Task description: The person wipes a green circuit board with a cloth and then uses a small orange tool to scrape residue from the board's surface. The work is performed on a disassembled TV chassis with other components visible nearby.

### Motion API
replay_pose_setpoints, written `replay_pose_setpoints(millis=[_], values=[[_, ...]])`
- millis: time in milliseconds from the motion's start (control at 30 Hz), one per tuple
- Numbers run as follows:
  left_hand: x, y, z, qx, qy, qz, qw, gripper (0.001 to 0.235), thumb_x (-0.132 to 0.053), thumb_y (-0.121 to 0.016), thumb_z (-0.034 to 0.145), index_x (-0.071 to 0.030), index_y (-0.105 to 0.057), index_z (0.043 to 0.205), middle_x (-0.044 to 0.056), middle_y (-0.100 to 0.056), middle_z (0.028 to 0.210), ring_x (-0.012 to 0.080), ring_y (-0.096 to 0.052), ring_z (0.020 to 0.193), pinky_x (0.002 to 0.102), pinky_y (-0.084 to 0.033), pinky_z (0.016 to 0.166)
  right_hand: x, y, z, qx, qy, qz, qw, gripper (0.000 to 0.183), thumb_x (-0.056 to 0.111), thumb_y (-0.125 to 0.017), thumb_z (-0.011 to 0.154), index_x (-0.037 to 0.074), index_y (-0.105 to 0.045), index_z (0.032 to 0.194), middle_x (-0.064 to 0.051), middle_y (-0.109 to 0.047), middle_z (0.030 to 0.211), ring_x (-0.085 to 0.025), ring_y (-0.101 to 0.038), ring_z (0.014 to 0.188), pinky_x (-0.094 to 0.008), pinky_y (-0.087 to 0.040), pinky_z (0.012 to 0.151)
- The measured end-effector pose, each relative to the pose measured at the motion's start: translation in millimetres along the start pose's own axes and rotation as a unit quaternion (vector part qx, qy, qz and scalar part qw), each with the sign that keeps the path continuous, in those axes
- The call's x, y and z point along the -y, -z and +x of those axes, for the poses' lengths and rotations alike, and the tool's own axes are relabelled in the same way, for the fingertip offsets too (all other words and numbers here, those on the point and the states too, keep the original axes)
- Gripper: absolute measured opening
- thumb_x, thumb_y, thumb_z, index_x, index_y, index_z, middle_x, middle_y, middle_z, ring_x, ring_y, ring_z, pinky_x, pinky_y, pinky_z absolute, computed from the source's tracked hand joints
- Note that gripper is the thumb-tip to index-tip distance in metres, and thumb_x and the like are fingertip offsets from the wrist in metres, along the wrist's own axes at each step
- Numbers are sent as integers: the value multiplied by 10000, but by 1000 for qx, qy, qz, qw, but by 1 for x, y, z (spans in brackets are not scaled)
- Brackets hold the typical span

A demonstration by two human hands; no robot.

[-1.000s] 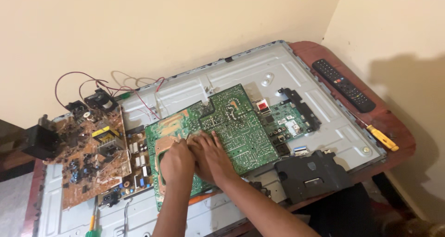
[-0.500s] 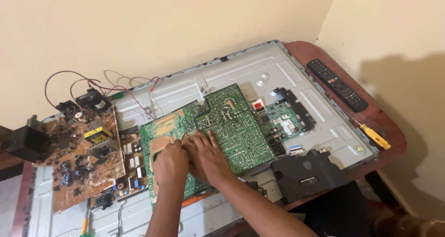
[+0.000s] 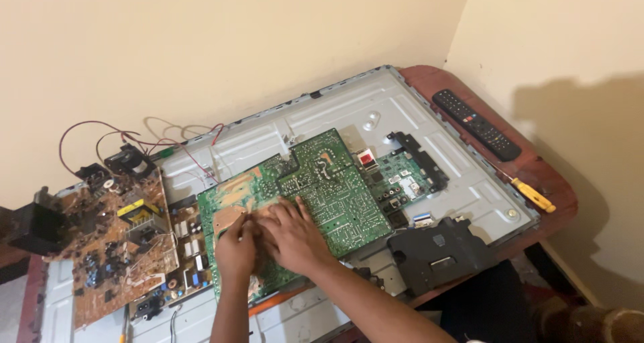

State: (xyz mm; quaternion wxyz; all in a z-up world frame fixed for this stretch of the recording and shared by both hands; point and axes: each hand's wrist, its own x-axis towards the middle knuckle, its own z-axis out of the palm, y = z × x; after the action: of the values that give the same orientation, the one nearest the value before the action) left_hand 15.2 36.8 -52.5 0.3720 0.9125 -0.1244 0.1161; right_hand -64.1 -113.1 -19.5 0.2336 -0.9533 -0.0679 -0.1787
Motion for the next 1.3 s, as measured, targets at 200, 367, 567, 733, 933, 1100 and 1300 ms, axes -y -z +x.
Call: replay_pose_setpoints(millis=[200, 367, 567, 733, 933, 1100, 1300], values=[[21, -14, -5, 24, 326, -409, 852, 401, -216, -542, 1011, -146, -625, 1396, 8, -713, 906, 67, -491, 542, 233, -371, 444, 3, 6, 0, 0, -1, -1, 1000, 545, 277, -769, 838, 118, -610, 1335, -166, -528, 1385, -366, -352, 1472, -575, -147, 1259], [33, -20, -8, 30, 338, -412, 846, 364, -203, -571, 1027, -104, -661, 1366, 35, -649, 931, 101, -475, 583, 267, -365, 481, 3, 5, -2, -5, -2, 8, 1000, 516, 267, -758, 843, 124, -623, 1320, -159, -531, 1388, -364, -358, 1473, -575, -149, 1261], [10, -18, -10, 42, 77, -140, 986, 363, -183, -601, 1003, -115, -673, 1352, 162, -762, 1088, 282, -738, 915, 393, -561, 803, 0, -1, -2, -22, 2, 12, 1000, 495, 272, -700, 922, 60, -587, 1355, -171, -513, 1415, -378, -361, 1480, -594, -160, 1258], [-35, 12, -10, 48, 48, 60, 996, 387, -203, -552, 1003, -205, -662, 1374, 199, -756, 1067, 383, -732, 897, 482, -565, 786, -1, -3, -2, -21, 5, 11, 1000, 471, 296, -669, 920, 46, -600, 1312, -192, -503, 1409, -396, -353, 1468, -603, -171, 1246], [-64, 32, -10, 27, 58, 170, 983, 320, -270, -571, 1007, -228, -728, 1283, 173, -750, 981, 380, -717, 874, 502, -563, 728, 0, 1, 0, 4, -7, 15, 1000, 381, 312, -657, 952, 57, -626, 1233, -192, -505, 1410, -399, -345, 1484, -609, -167, 1255], [-73, 37, -10, 53, 45, 219, 973, 325, -300, -595, 966, -315, -743, 1255, 90, -739, 1036, 328, -725, 852, 464, -580, 692, 0, 1, 0, -12, -7, 41, 999, 440, 355, -636, 962, 51, -616, 1280, -183, -498, 1435, -394, -343, 1483, -612, -155, 1252], [-86, 37, 2, 107, 37, 305, 946, 372, -278, -602, 956, -348, -709, 1306, 76, -734, 1070, 310, -741, 893, 438, -600, 725, -1, -2, 2, 25, -22, 16, 999, 435, 344, -564, 968, 98, -603, 1325, -159, -486, 1461, -369, -334, 1496, -593, -142, 1261]])
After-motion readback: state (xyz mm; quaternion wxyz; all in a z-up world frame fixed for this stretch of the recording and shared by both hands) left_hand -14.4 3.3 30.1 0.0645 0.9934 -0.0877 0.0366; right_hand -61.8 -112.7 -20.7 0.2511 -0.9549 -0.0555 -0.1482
